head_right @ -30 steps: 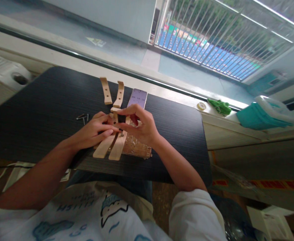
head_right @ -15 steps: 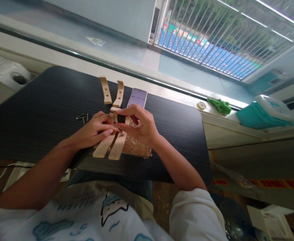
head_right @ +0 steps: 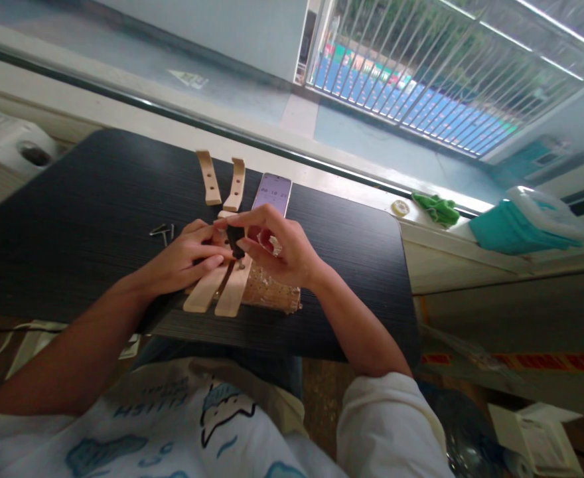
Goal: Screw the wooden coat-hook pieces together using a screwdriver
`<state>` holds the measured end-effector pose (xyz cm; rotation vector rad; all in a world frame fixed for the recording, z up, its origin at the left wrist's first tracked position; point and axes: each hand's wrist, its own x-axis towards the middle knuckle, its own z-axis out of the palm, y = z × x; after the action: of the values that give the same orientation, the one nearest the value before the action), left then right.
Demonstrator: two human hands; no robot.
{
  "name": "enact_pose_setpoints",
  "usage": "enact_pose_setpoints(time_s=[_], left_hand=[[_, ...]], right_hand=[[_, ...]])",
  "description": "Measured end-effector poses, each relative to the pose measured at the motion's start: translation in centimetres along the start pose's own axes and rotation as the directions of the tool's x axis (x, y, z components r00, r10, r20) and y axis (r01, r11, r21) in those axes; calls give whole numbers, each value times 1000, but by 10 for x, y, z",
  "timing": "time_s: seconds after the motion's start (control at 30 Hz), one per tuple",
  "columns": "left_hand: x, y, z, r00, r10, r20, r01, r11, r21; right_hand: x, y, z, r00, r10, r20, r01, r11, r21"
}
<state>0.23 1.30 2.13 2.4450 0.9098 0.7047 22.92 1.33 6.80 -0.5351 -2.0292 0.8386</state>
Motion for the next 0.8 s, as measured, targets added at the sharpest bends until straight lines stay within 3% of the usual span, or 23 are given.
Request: enact_pose_setpoints(time_s=[0.2, 0.4, 0.8], left_hand=[[-1, -1, 1, 1000, 2, 2, -2, 1000, 19], [-1, -1, 1, 1000, 8, -5, -8, 1000, 13], [0, -2, 1, 1000, 4, -14, -4, 1000, 5]], right_hand=[[-1, 2, 0, 999, 32, 3, -33, 997, 76], [4, -1, -2, 1000, -25, 16, 25, 1000, -3], [5, 5, 6, 990, -12, -144, 15, 1000, 24]])
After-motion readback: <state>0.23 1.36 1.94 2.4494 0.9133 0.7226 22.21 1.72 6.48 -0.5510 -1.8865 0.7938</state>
